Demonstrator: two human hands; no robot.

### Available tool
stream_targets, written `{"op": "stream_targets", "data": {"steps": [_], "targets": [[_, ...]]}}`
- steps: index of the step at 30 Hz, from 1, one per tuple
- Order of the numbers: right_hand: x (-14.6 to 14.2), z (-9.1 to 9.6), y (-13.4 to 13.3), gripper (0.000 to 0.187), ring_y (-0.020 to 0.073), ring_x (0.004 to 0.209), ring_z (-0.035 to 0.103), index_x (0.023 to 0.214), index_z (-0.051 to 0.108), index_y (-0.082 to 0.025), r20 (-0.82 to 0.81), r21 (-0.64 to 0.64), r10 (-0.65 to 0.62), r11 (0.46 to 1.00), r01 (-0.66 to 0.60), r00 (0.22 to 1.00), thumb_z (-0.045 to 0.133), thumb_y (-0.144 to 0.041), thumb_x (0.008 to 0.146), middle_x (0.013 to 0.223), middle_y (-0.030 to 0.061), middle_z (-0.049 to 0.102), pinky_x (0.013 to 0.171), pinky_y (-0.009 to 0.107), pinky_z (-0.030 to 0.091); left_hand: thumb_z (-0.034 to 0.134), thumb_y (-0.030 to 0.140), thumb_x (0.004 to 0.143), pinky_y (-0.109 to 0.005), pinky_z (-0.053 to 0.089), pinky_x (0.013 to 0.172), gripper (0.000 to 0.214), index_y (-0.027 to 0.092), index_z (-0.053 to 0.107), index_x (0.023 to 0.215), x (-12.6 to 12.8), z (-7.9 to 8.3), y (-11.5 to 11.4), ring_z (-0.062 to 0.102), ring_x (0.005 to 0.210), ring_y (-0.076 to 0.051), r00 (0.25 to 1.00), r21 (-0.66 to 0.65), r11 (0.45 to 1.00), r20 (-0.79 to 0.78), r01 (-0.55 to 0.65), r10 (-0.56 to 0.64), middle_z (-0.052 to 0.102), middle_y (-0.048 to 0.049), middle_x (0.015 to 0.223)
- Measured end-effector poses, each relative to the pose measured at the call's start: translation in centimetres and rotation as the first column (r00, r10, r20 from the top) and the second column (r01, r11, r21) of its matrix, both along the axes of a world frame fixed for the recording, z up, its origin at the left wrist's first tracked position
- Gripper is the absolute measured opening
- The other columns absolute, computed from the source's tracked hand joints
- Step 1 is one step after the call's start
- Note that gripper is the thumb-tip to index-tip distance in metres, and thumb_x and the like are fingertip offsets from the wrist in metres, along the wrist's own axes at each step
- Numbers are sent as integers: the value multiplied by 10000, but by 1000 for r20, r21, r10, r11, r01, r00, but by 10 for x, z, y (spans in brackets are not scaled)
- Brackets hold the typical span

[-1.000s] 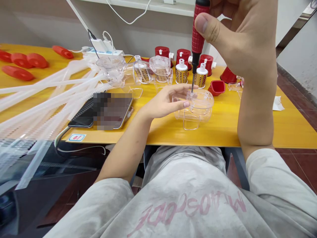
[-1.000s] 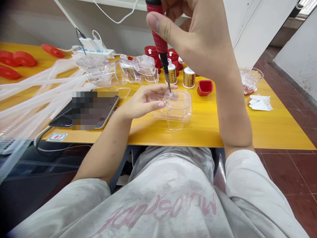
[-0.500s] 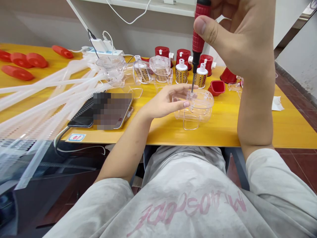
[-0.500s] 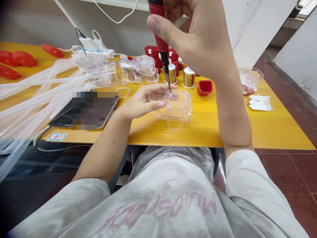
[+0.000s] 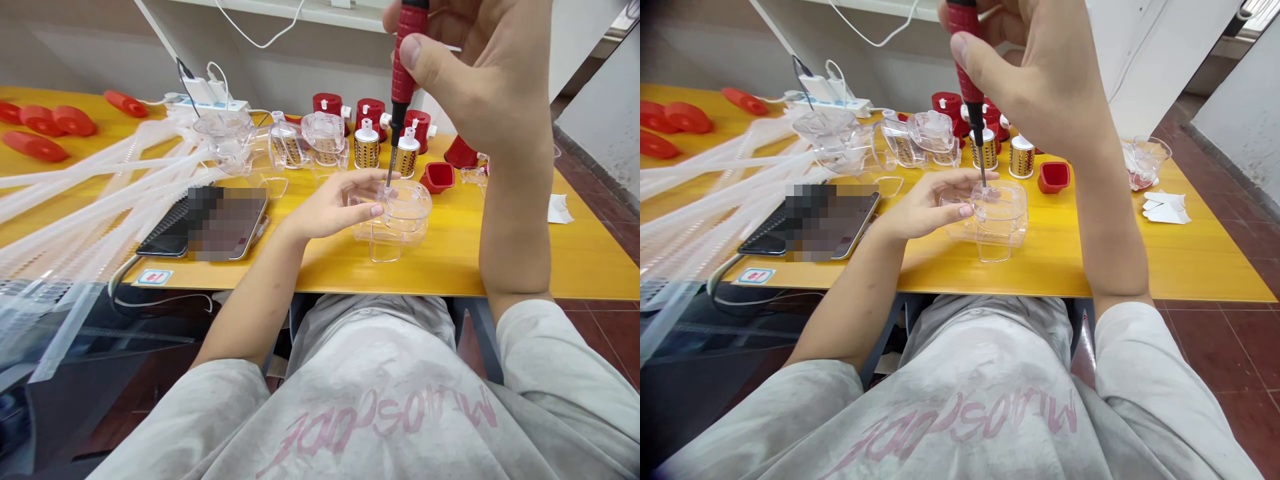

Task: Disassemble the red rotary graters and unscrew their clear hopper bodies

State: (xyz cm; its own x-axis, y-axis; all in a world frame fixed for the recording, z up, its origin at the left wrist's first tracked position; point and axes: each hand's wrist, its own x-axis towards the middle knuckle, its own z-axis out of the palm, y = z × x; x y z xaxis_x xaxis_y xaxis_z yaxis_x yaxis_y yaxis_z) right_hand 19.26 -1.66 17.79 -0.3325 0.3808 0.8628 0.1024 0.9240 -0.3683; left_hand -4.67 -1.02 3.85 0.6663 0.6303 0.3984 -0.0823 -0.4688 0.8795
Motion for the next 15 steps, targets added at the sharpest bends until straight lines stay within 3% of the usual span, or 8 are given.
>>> {"op": "stream_targets", "data": {"steps": [3,8,15], "targets": [[0,2,-3,254,132,1145,845,1224,813,-209,56,-18,-58,998,59,997,724,-174,989,1198,-61,853,1053,247,743,1022,665,895,-473,707,1131,809,245,824,1557,0,0,0,855,1339,-386,1000,14,1000,-8,5,-5,894,-174,1402],[3,4,-1,301,109,1085,805,1299,840,-159,136,126,-131,985,114,982,830,-283,1024,1282,-40,842,953,217,744,993,639,933,-445,706,1129,814,245,790,1615,-1,0,0,852,1345,-371,1000,38,999,-26,9,-8,885,-179,1428],[3,-3,6,266,136,1134,801,1155,728,-218,-20,23,30,999,-29,999,816,-237,905,1145,-42,833,904,229,757,1025,670,888,-479,699,1140,825,245,820,1565,-1,-1,0,841,1367,-397,1000,9,1000,-14,11,-11,886,-182,1426]]}}
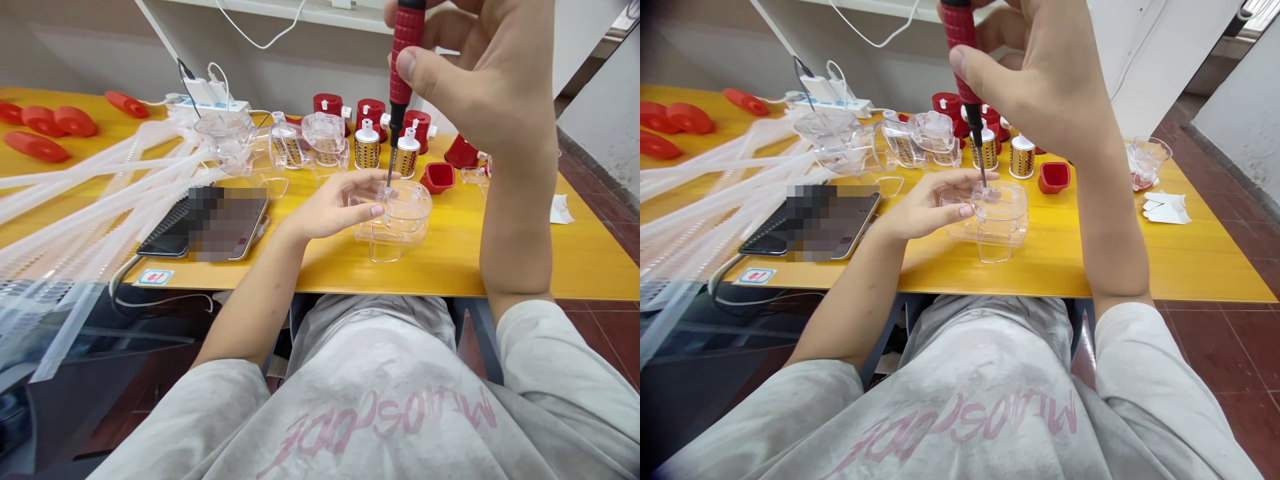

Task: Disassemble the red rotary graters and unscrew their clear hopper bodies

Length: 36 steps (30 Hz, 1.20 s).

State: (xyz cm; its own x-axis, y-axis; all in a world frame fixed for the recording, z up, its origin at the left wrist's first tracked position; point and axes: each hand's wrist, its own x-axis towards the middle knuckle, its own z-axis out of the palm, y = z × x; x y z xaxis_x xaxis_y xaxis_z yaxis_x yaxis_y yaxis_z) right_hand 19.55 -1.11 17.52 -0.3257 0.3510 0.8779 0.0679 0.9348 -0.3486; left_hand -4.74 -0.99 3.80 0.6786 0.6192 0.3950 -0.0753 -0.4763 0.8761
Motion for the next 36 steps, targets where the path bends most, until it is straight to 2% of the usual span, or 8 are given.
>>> {"op": "stream_targets", "data": {"steps": [4,11,15,20,26,28,32,36], "targets": [[1,1,-3,365,99,1163,783,1277,776,-135,53,-3,57,998,-57,997,653,-112,934,1298,-41,841,1001,224,726,1018,662,902,-474,699,1143,822,240,813,1576,0,-1,1,843,1363,-390,1000,3,1000,4,4,-4,884,-184,1430],[7,8,-1,346,85,1196,805,1324,851,-193,162,108,-74,993,57,984,795,-155,985,1333,-112,853,935,121,689,975,645,953,-441,710,1125,795,240,787,1610,0,-1,1,853,1348,-367,1000,56,998,-13,7,-7,881,-177,1440],[6,3,2,438,94,1208,797,1299,820,-160,106,62,81,994,-88,991,660,-35,911,1250,-81,846,1007,176,713,963,644,965,-447,711,1124,781,239,783,1607,-1,-1,2,852,1353,-370,1000,66,998,-19,9,-7,886,-174,1420],[5,1,-2,439,106,1265,787,1336,742,-136,113,14,37,999,-39,993,549,-59,949,1342,-70,814,1070,296,760,960,630,973,-425,717,1092,801,261,727,1644,-1,-5,5,854,1343,-350,1000,80,997,-8,18,-18,883,-158,1397],[10,7,8,332,85,1109,811,1310,844,-228,150,157,-39,987,15,988,918,-343,1007,1306,-107,863,976,171,723,963,601,980,-398,728,1038,802,311,641,1655,-1,-8,8,851,1338,-335,999,115,993,31,22,-26,849,-124,1411],[11,6,11,341,99,1123,820,1319,850,-219,133,137,1,990,-20,991,929,-267,990,1329,-90,870,966,177,721,954,590,994,-400,728,1037,727,308,663,1597,-1,-9,8,849,1340,-333,999,116,993,34,29,-33,839,-118,1408],[8,5,5,444,99,1252,818,1347,827,-168,125,70,82,993,-91,989,641,9,985,1260,-94,863,1127,229,707,954,586,997,-426,726,1041,637,299,674,1493,-1,-11,10,844,1352,-345,998,106,994,44,39,-44,831,-107,1390],[5,6,0,393,82,1191,837,1339,839,-236,150,95,5,995,-19,989,706,-55,1015,1273,-136,862,1065,178,716,948,556,1007,-418,727,1021,600,290,651,1456,-1,-11,10,849,1347,-344,998,104,993,39,48,-52,838,-89,1303]]}}
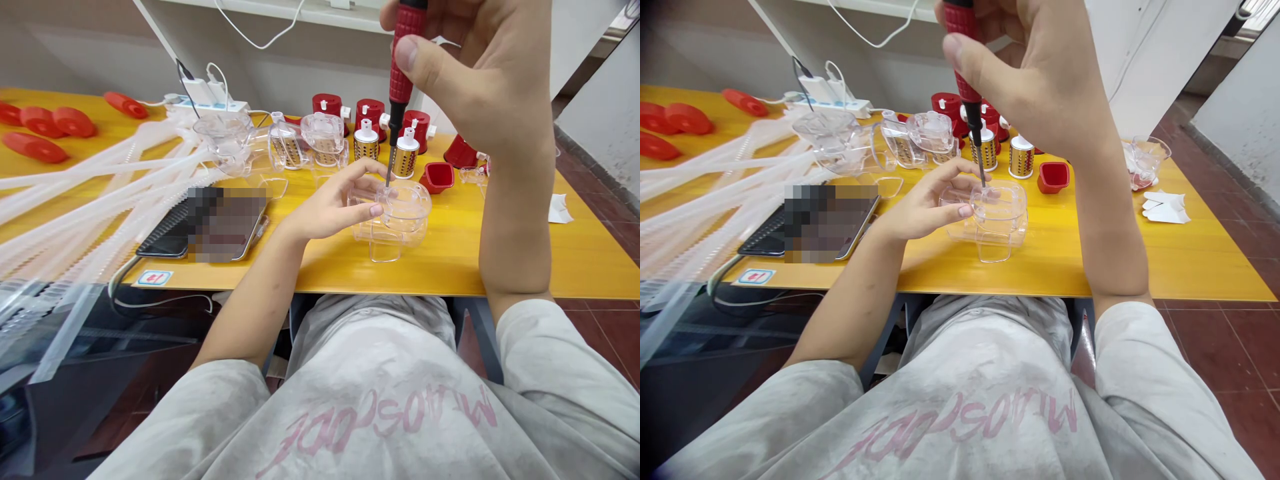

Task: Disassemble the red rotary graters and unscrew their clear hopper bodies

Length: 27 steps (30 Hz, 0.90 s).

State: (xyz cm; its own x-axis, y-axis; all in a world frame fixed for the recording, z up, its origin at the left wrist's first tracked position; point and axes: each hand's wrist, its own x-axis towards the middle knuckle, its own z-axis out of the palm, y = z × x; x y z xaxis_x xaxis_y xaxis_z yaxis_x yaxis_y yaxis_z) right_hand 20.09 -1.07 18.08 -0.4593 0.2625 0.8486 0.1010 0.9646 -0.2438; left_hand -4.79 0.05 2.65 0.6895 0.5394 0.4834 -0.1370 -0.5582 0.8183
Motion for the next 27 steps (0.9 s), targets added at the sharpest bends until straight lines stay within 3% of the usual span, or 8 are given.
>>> {"op": "stream_targets", "data": {"steps": [2,4,7,10,12,15,22,27], "targets": [[1,0,2,299,88,1130,841,1334,857,-243,1,31,-69,997,69,998,846,-218,1037,1281,-120,866,979,150,727,945,556,1008,-407,728,1005,597,283,643,1444,0,1,-1,851,1343,-346,1000,3,1000,-4,-3,3,836,-87,1278],[3,0,7,340,80,1099,831,1355,861,-218,-9,42,-103,994,104,995,898,-343,1041,1297,-94,864,952,145,726,939,569,1008,-400,727,994,603,275,637,1438,0,2,-2,855,1334,-347,1000,6,1000,-11,-13,13,835,-88,1261],[5,-1,13,349,79,1127,814,1357,861,-154,-31,44,-25,999,27,999,895,-249,1023,1326,-53,858,965,150,711,933,592,1006,-386,726,992,616,263,633,1432,1,3,-3,869,1296,-330,999,13,999,-23,-35,35,829,-84,1239],[3,-1,9,326,72,1119,792,1322,848,-121,-38,4,31,1000,-31,999,807,-116,999,1220,-60,852,994,183,711,934,598,1003,-364,722,990,615,260,630,1416,1,4,-3,879,1260,-304,999,21,999,-26,-46,47,821,-74,1219],[0,1,0,321,64,1153,787,1298,824,-141,-22,-58,-9,998,8,1000,698,-96,1007,1182,-89,838,1077,221,709,931,597,1006,-362,719,993,605,263,629,1410,0,4,-3,878,1254,-295,999,27,999,-29,-44,44,819,-71,1220],[-3,5,-11,362,50,1188,789,1262,810,-222,24,-91,-83,992,85,996,603,-96,993,1207,-131,825,1107,188,685,920,597,1016,-372,714,1005,592,270,626,1412,0,4,-3,876,1252,-291,999,31,999,-32,-38,39,820,-70,1228],[-1,-1,2,344,95,1112,809,1343,835,-161,-20,4,-91,996,91,996,847,-294,1026,1315,-59,849,945,184,725,939,590,993,-341,711,967,593,284,609,1380,1,4,-2,879,1225,-281,999,28,999,-21,-31,32,820,-65,1217],[-1,-5,6,269,136,1185,813,1182,781,-157,-91,-53,-12,999,7,996,725,-187,921,1348,-19,844,1029,264,752,944,602,989,-328,711,935,589,290,622,1370,1,3,-2,882,1203,-278,999,27,999,-12,-31,31,823,-70,1227]]}}
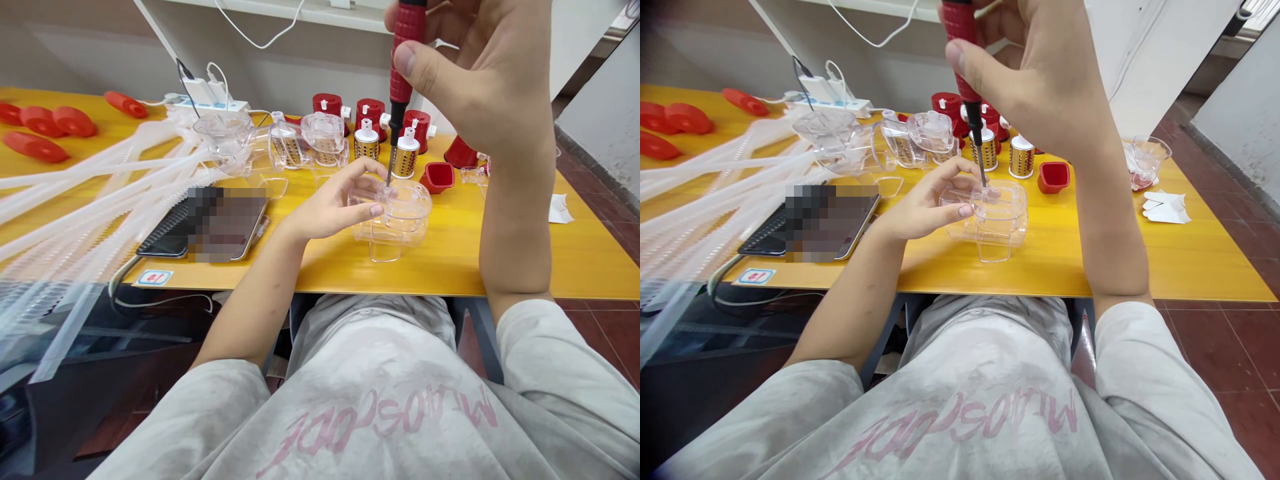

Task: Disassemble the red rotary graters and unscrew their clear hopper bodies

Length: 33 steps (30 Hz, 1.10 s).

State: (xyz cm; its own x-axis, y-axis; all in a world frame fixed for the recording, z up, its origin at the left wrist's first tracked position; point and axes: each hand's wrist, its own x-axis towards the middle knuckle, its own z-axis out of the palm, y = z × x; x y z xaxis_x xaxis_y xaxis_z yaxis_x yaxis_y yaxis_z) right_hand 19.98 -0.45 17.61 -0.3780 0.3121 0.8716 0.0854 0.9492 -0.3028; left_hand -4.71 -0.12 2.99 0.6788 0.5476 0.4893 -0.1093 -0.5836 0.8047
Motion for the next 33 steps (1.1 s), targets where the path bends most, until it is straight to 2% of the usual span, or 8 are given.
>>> {"op": "stream_targets", "data": {"steps": [4,10,13,17,20,25,30,33], "targets": [[-1,1,-8,368,106,1190,822,1284,764,-153,21,-36,42,998,-41,999,631,-128,942,1243,-54,838,1131,276,732,936,618,993,-325,708,932,582,292,621,1357,0,1,-1,878,1200,-274,1000,3,1000,-5,-2,2,819,-59,1192],[0,4,-4,413,143,1182,816,1309,845,-165,47,38,-42,998,40,998,908,-392,970,1334,-39,849,910,207,743,940,592,991,-332,703,957,590,281,612,1370,0,1,-1,871,1233,-280,1000,-14,1000,-10,1,-1,814,-74,1257],[0,4,-4,386,118,1135,805,1345,835,-175,79,42,-67,997,64,995,781,-292,982,1296,-66,847,937,223,747,952,585,981,-334,701,961,599,287,612,1373,0,0,0,870,1251,-290,1000,-27,1000,-9,4,-4,813,-76,1276],[-3,2,-10,383,118,1188,790,1250,801,-193,35,-21,-15,1000,16,999,603,-168,923,1314,-67,826,1039,261,743,952,592,979,-342,705,962,604,287,614,1375,0,-1,0,869,1262,-302,1000,-34,999,-4,6,-6,812,-75,1262],[-4,1,-10,339,121,1174,801,1270,796,-191,16,-36,31,999,-30,999,647,-195,966,1275,-51,833,1044,267,741,953,578,981,-340,708,964,595,288,608,1371,0,-1,0,874,1250,-296,1000,-34,999,1,16,-16,812,-71,1248],[3,5,-3,322,117,1123,795,1317,857,-228,92,74,-22,997,15,996,849,-370,1029,1252,-66,837,946,214,749,947,588,983,-327,713,938,590,293,618,1373,0,-1,0,875,1235,-284,1000,-30,1000,-6,4,-4,821,-73,1264],[3,5,-11,366,115,1144,790,1275,856,-252,40,-27,-46,999,47,998,769,-138,938,1265,-89,858,925,174,728,946,589,981,-334,715,953,590,292,623,1375,0,-1,1,876,1233,-284,1000,-28,1000,-11,6,-7,826,-75,1259],[0,2,-16,502,135,1219,770,1296,821,-213,-36,-86,34,996,-37,999,629,-74,854,1211,-63,833,1005,248,752,950,580,980,-335,711,962,590,296,616,1375,0,-2,1,878,1220,-278,1000,-41,999,-8,8,-8,823,-67,1231]]}}
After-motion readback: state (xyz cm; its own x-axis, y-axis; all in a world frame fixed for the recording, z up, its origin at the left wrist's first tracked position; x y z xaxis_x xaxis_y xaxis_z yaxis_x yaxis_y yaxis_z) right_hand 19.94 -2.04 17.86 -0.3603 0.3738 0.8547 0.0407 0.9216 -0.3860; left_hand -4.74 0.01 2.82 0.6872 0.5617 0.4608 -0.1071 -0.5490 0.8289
